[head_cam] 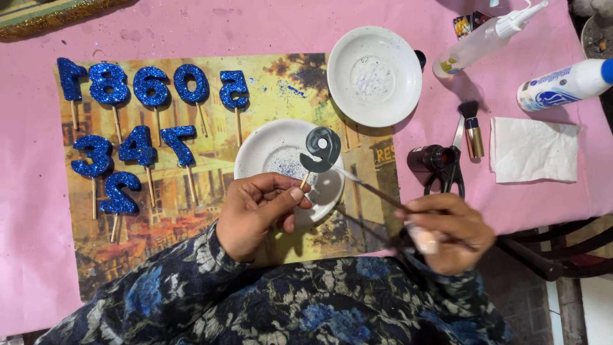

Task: Apply adhesive and glitter to numeral decorations on sticks.

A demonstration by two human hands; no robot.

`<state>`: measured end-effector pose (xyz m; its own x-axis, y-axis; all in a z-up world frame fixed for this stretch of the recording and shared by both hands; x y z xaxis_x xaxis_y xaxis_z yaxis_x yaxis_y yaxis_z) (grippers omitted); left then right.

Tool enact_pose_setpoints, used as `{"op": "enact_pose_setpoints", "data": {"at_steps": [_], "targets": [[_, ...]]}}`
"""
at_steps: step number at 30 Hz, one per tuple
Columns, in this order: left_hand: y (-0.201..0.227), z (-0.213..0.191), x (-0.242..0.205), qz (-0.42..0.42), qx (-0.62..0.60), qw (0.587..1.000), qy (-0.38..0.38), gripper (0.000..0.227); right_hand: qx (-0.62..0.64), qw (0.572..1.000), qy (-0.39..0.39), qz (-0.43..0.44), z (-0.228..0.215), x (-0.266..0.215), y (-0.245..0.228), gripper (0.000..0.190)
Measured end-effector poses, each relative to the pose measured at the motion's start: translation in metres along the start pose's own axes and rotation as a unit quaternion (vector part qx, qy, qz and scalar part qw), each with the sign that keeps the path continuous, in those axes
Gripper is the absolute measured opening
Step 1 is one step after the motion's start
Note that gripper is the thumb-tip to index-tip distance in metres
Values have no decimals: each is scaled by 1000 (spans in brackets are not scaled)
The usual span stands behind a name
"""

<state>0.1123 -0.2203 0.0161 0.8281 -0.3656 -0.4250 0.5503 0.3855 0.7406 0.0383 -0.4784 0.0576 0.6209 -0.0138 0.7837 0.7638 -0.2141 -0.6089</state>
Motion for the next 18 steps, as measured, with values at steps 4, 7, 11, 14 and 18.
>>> {"op": "enact_pose_setpoints", "data": {"at_steps": [4,7,11,14,18], "targets": [[-3,-4,0,-72,-6,997,-5,18,-99,990,-39,-94,-38,45,-9,25],[-2,-5,1,-61,7,998,0,20,-204,978,42,4,-56,87,10,28],[-1,-5,1,-58,19,998,12,18,-165,960,28,224,-53,103,70,15],[0,-5,1,-60,35,997,14,19,-181,949,13,257,-42,106,84,16],[-2,-5,1,-60,32,998,10,19,-135,940,33,312,-40,92,93,12]]}}
Point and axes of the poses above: each hand's wrist, its own x-axis towards the middle knuckle, its own z-axis out of the palm, y = z × x, the point moved 6 cm from there along x, towards the middle knuckle, and after that the axes turned 11 degrees about -z, right-handed, at the moved point
